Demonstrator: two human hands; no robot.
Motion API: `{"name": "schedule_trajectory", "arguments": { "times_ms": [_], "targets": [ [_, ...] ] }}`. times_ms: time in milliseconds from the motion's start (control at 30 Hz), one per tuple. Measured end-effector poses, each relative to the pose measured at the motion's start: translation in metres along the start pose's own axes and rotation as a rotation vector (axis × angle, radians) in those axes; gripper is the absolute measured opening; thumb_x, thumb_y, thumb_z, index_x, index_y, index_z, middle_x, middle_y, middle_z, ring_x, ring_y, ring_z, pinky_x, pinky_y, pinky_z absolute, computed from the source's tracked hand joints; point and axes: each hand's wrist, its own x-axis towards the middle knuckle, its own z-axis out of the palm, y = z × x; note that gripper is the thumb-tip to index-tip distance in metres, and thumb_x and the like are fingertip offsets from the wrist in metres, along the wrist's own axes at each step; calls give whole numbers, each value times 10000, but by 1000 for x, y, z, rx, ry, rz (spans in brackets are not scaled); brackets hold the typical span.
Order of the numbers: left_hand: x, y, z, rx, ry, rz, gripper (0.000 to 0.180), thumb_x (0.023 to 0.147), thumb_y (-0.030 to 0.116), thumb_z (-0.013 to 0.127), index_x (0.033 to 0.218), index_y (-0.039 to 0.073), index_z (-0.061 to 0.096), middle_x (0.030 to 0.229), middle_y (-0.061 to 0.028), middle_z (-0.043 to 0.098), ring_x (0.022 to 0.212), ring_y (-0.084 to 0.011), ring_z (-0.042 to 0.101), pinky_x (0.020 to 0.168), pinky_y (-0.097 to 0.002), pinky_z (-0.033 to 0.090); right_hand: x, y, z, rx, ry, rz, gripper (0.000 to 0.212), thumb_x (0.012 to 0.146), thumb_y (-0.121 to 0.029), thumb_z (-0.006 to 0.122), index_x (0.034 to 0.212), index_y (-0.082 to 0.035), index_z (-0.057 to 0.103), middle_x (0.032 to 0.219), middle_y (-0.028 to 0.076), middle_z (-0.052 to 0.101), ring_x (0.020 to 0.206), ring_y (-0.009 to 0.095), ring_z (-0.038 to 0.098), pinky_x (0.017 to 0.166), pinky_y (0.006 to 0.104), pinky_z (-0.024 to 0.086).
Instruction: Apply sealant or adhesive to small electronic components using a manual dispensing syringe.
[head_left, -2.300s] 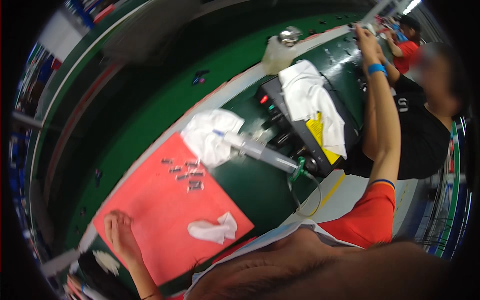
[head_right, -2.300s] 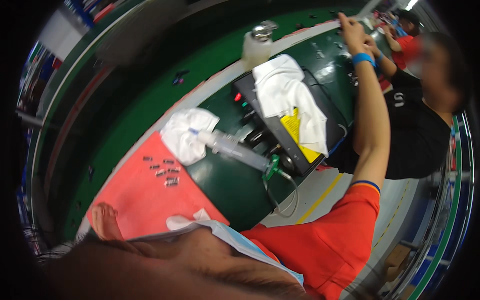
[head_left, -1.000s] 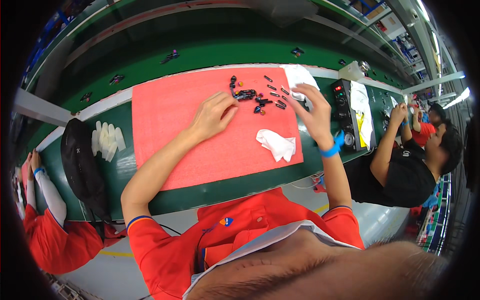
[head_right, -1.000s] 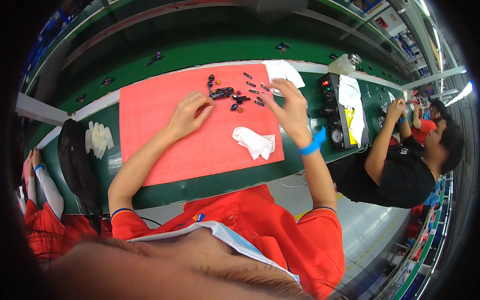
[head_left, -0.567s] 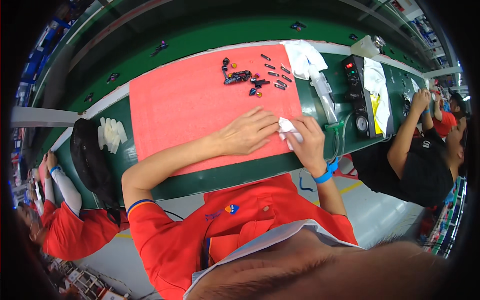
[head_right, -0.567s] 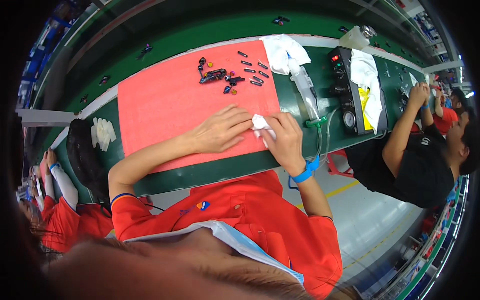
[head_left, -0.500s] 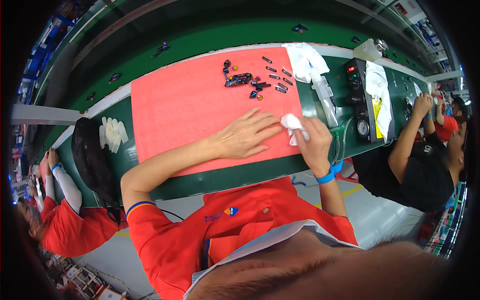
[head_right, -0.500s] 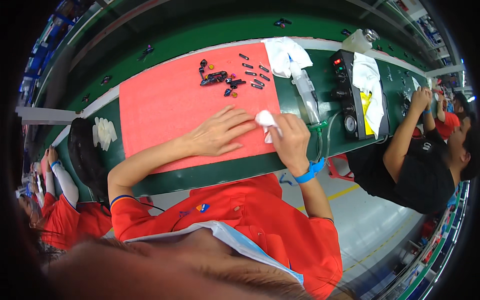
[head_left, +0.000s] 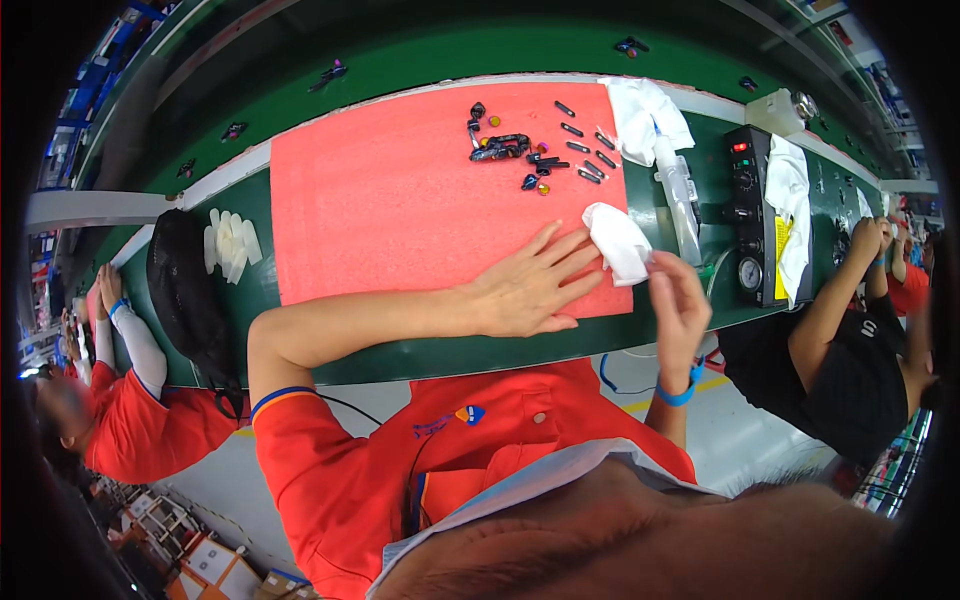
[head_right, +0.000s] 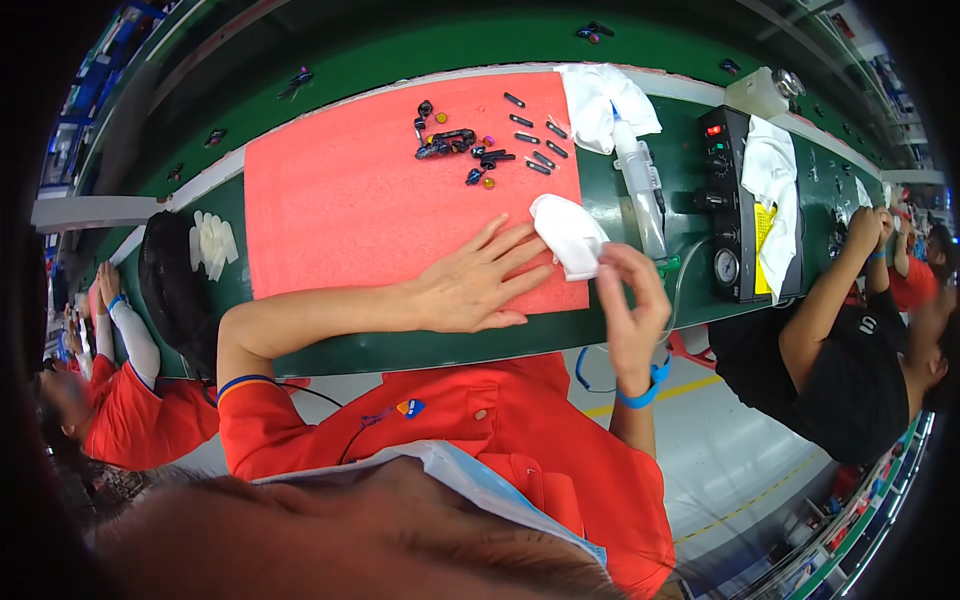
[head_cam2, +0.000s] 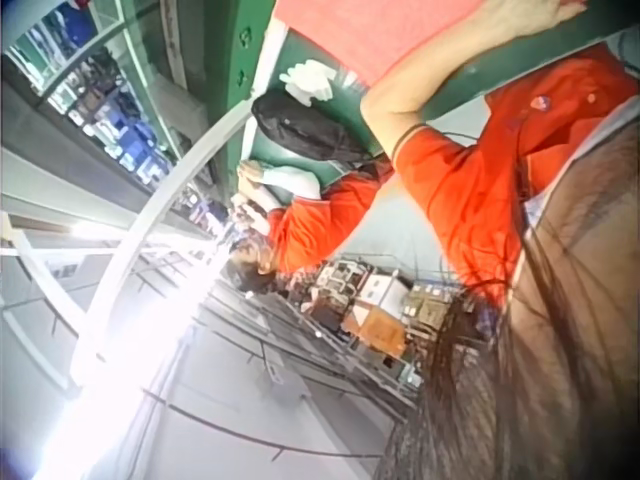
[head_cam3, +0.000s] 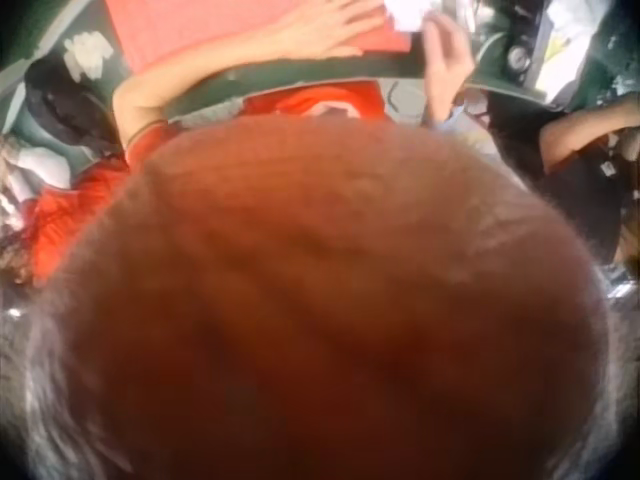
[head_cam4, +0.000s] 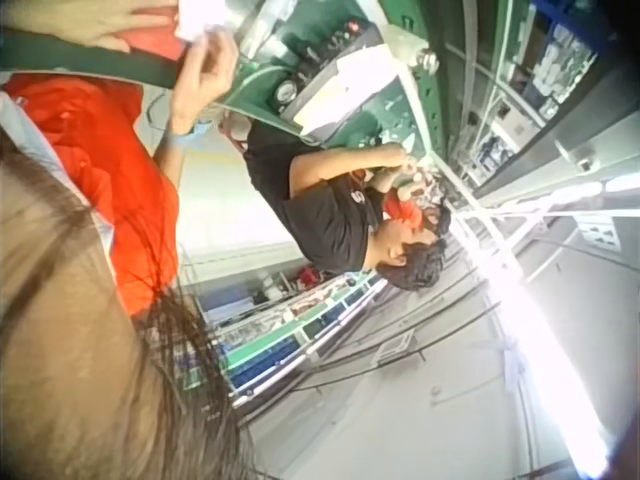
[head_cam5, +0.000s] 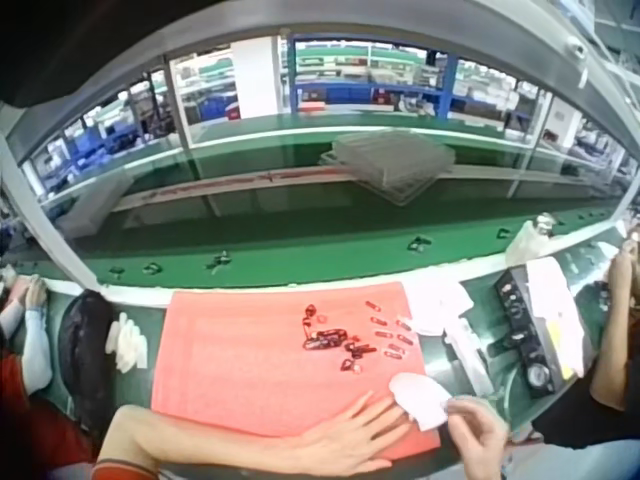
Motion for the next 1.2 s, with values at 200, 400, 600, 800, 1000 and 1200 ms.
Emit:
{"name": "schedule_trajectory", "arguments": {
  "times_ms": [200,400,600,800,1000,1200],
  "targets": [
    [12,11,8,90,113,-54,432,728,307,556,1031,12,467,1166,-170,364,1134,-308,308,940,-461,247,6,7,25,-289,3,-191,200,721,40,530,917,17,559,993,105,533,892,200,524,780,268,400],
    [-20,-33,-41,72,534,-92,110,708,60,542,810,20,542,842,-114,542,872,-282,515,766,-361,421,-7,-3,-5,-119,177,-200,130,735,32,532,861,32,563,920,107,555,859,173,523,770,269,403],
    [-85,-141,-91,435,640,-550,133,725,55,535,853,18,536,875,-120,524,854,-276,480,743,-347,393,-1,4,10,452,228,270,88,746,35,524,825,37,564,871,104,564,806,154,528,752,251,401],
    [-77,-129,-72,451,600,-640,151,711,48,551,860,24,537,872,-116,519,849,-263,476,757,-346,383,2,-9,20,-13,228,-121,102,718,30,563,819,18,573,838,92,567,727,138,525,654,225,404],
    [-47,-89,-76,419,615,-396,151,671,84,597,812,56,550,783,-73,506,802,-241,466,693,-349,369,34,-38,31,-52,12,-124,154,688,22,594,840,5,576,821,78,565,617,115,505,550,223,393],
    [5,-48,-53,287,415,-286,160,647,116,622,768,48,542,738,-75,508,770,-227,458,677,-334,357,80,-35,29,-440,-48,-266,170,696,-65,596,864,-35,589,836,89,574,589,178,538,535,260,416]
  ]
}}
